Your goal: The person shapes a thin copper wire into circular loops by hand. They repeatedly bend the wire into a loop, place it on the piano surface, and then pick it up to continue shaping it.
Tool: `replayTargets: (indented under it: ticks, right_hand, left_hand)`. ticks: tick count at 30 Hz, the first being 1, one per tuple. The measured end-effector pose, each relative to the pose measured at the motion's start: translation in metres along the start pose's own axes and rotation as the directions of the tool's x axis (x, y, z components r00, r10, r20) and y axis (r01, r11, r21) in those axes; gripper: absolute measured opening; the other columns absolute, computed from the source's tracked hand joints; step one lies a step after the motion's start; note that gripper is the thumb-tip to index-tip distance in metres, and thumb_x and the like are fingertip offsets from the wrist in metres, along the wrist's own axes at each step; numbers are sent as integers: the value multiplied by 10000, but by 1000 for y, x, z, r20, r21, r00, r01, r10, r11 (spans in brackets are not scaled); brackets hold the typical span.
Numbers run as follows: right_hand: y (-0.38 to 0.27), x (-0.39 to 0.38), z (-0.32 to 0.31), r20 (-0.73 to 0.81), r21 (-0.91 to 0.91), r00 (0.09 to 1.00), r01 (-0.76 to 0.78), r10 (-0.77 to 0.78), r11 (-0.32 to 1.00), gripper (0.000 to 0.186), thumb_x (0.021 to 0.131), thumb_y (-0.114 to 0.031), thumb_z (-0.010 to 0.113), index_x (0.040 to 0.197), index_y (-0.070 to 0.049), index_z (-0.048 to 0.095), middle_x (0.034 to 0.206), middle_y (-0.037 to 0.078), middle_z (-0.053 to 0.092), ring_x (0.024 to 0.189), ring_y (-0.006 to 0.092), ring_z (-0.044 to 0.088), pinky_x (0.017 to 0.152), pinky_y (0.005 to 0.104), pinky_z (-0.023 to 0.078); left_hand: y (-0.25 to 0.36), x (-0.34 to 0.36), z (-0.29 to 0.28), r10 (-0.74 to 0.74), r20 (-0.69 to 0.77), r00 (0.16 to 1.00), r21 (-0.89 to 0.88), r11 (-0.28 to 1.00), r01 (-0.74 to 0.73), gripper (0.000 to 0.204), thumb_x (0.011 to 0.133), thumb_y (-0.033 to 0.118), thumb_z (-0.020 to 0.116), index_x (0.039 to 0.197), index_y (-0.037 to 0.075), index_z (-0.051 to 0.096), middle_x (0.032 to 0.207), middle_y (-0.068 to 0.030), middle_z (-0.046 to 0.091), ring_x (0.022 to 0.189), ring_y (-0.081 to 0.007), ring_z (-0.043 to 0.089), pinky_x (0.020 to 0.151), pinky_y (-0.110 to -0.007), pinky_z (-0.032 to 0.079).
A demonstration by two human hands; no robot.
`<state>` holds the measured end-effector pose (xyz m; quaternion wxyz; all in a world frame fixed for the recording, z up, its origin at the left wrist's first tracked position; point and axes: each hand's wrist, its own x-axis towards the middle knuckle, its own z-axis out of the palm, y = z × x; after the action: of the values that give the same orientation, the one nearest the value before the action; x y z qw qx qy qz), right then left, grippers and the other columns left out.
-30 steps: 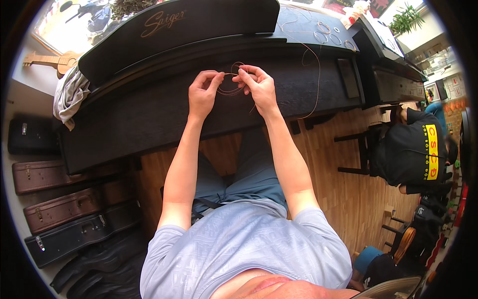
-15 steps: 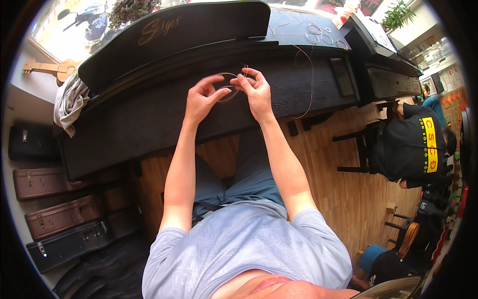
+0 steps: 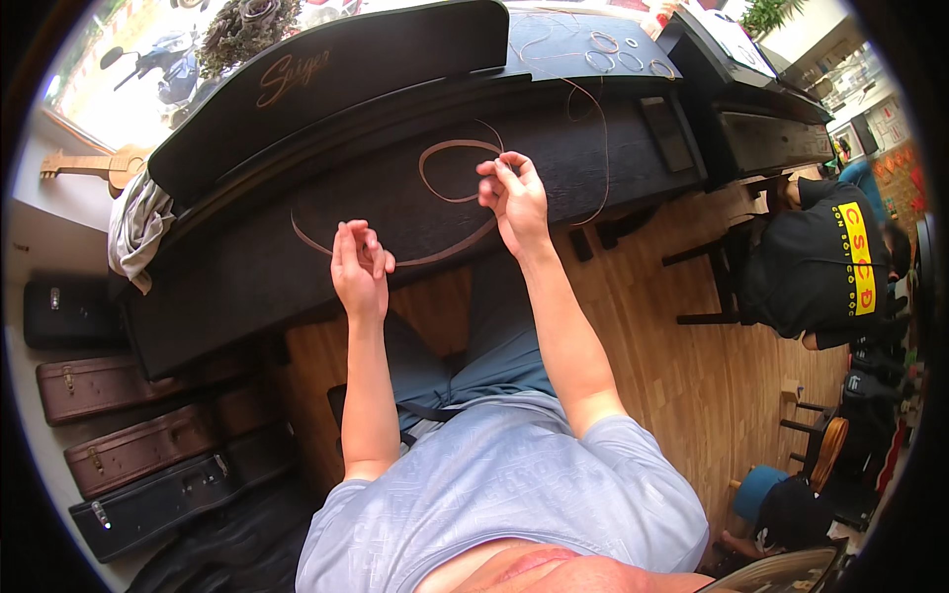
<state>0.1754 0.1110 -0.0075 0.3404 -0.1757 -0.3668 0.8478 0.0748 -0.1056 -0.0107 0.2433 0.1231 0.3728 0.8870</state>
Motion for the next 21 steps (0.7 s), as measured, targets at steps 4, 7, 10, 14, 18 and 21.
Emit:
replayTargets:
  ticks: [4,7,10,14,18,21]
  right_hand:
    - [-7,-14,-3,-52,-29,998,43,-45,999,144,1019,-84,559,1149,-37,520,807,15,547,607,57,453,519,216,384]
    - [-13,-29,-10,-53,-196,989,123,-136,973,151,1029,-112,561,1155,-34,541,751,-21,487,603,29,426,505,196,364]
    - [-19,-45,-10,-102,-251,969,195,-226,948,201,1058,-168,535,1204,-32,564,694,-39,488,580,30,419,513,191,368]
    - [-24,-48,-20,-26,-435,971,204,-239,877,247,1077,-235,514,1148,-25,624,690,-21,543,604,34,454,554,193,389]
    - [-41,-54,-12,46,-509,966,241,-253,826,307,1086,-277,495,1044,-33,676,729,3,619,621,40,483,593,196,410]
    - [-60,-57,-9,85,-482,965,258,-248,837,293,1079,-268,512,1068,-25,677,743,8,628,612,45,498,573,187,410]
  left_hand:
    - [10,-23,-10,-67,-61,996,197,977,78,383,1108,347,406,1027,57,643,667,42,376,504,-42,295,444,-214,292]
    - [18,-38,-23,-81,-82,993,239,966,99,430,1106,385,396,995,42,631,649,57,299,509,-35,266,435,-206,256]
    - [22,-52,-41,-98,-119,988,248,961,125,439,1106,369,411,961,26,642,654,68,307,527,-28,273,448,-206,266]
    - [26,-64,-54,-53,-228,972,443,884,152,414,1090,364,467,947,25,658,636,66,361,533,-28,315,470,-217,299]
    - [28,-71,-55,15,-182,983,830,538,145,369,1060,326,552,908,27,705,678,44,543,556,-54,423,516,-234,367]
    - [37,-75,-49,74,-79,994,975,212,62,259,997,246,657,907,13,724,738,-12,629,594,-82,475,556,-263,390]
